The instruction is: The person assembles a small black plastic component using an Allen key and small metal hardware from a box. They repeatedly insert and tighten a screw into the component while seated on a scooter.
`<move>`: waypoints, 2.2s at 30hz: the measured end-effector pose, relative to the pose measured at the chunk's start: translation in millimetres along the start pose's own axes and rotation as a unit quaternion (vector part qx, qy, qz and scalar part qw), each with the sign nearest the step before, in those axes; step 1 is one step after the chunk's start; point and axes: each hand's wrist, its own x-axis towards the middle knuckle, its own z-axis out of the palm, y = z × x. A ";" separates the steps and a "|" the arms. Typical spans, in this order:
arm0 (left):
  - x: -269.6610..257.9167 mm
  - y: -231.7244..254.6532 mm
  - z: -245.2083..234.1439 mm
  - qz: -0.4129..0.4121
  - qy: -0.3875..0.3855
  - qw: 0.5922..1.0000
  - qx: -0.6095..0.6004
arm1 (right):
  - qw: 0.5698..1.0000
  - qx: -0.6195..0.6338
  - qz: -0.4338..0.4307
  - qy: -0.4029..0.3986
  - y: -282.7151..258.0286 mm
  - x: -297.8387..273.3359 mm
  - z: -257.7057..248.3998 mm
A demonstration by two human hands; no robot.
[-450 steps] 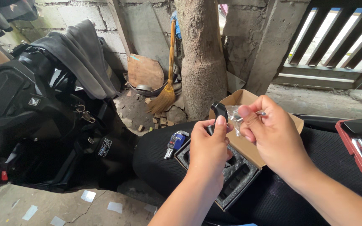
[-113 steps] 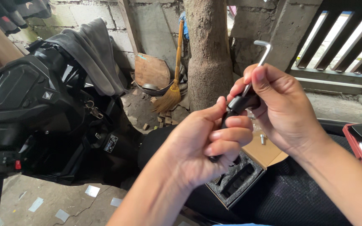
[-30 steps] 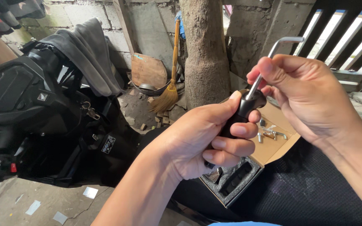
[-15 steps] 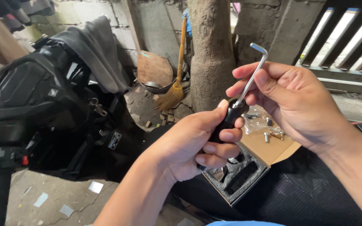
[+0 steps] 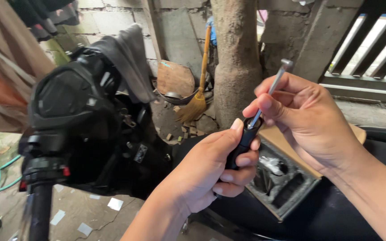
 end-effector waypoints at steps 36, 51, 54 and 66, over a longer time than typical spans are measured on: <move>-172.5 -1.1 -23.3 0.072 0.067 0.994 0.048 | 1.000 0.012 0.015 0.011 22.5 -35.9 168.0; -184.5 -48.7 40.2 0.153 0.152 0.976 0.037 | 0.990 -0.114 -0.006 -0.079 -23.9 -77.7 162.1; -186.3 -70.3 56.2 0.159 0.160 0.974 0.038 | 0.993 -0.075 -0.018 -0.092 -25.2 -99.7 153.5; -206.9 -113.1 91.1 0.127 0.178 0.976 0.016 | 0.990 0.057 0.025 -0.128 -15.6 -147.6 141.8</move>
